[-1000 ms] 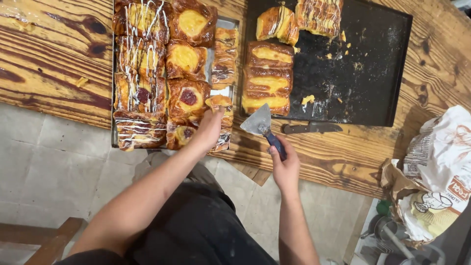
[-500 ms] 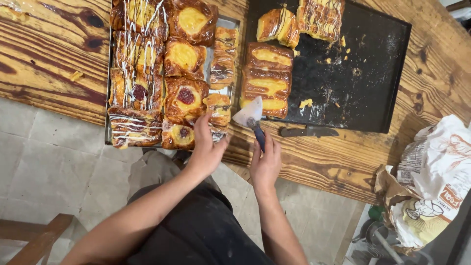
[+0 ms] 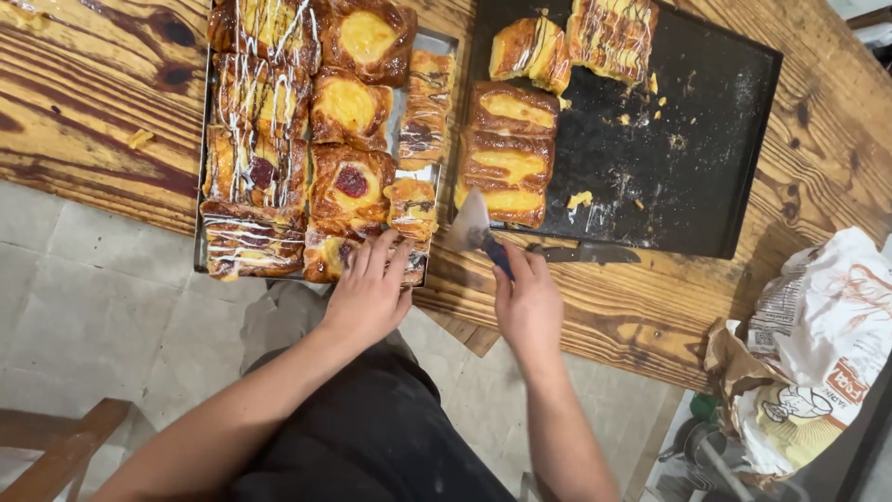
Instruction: Transferring baked pastries from a baking sheet to a display tray using a spatula
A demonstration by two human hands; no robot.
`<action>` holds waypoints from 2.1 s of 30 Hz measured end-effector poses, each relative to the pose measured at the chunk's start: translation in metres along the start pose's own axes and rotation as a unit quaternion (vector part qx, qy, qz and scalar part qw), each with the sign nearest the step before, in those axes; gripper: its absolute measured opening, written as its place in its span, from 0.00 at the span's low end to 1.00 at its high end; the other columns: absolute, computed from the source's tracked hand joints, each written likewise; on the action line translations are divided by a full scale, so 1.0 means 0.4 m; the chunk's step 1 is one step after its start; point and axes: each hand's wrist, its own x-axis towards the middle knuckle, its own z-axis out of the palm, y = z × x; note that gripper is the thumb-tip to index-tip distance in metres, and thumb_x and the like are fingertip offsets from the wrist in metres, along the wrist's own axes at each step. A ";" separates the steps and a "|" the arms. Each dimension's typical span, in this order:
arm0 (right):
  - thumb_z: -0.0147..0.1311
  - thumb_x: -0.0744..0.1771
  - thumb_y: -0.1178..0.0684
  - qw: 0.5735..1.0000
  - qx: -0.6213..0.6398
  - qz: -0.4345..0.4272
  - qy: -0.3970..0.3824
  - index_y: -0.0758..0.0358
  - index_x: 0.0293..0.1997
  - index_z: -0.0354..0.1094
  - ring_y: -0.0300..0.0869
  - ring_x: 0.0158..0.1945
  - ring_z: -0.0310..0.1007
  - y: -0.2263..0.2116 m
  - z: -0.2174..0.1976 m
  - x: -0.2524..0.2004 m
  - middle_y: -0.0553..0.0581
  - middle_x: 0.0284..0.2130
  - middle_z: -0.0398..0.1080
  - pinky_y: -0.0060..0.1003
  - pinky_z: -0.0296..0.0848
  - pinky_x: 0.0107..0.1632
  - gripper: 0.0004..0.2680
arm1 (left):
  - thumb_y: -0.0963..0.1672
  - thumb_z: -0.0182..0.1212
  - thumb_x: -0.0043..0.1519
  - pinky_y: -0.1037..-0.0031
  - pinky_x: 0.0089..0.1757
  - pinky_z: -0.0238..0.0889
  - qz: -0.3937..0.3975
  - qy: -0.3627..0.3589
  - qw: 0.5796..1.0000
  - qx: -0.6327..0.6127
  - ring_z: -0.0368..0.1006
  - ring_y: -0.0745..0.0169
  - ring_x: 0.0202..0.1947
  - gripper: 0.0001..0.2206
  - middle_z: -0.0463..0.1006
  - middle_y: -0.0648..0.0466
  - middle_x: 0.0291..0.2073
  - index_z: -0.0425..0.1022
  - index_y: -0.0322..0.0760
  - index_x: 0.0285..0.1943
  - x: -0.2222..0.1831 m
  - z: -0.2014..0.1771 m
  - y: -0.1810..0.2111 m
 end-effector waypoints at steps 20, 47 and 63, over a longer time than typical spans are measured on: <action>0.49 0.68 0.49 0.961 -0.133 -0.152 -0.191 0.61 0.57 0.71 0.63 0.33 0.81 -0.174 -0.133 0.152 0.63 0.36 0.70 0.52 0.80 0.34 0.14 | 0.48 0.60 0.61 0.48 0.57 0.55 -0.042 0.061 0.995 -0.072 0.55 0.43 0.62 0.26 0.59 0.43 0.62 0.65 0.37 0.70 0.057 -0.025 -0.078; 0.54 0.68 0.48 0.989 -0.027 0.008 -0.146 0.61 0.61 0.70 0.67 0.41 0.78 -0.036 -0.089 0.044 0.68 0.38 0.72 0.59 0.78 0.41 0.15 | 0.41 0.63 0.61 0.36 0.59 0.50 -0.011 -0.100 0.991 -0.085 0.55 0.49 0.56 0.08 0.69 0.50 0.49 0.83 0.44 0.48 0.362 -0.117 -0.131; 0.60 0.66 0.43 0.992 -0.030 -0.123 -0.018 0.46 0.64 0.66 0.48 0.61 0.64 -0.102 0.064 0.048 0.48 0.59 0.67 0.46 0.66 0.56 0.19 | 0.40 0.46 0.68 0.43 0.67 0.45 0.115 -0.191 0.970 0.098 0.53 0.47 0.71 0.19 0.65 0.47 0.68 0.72 0.50 0.67 0.323 -0.321 -0.185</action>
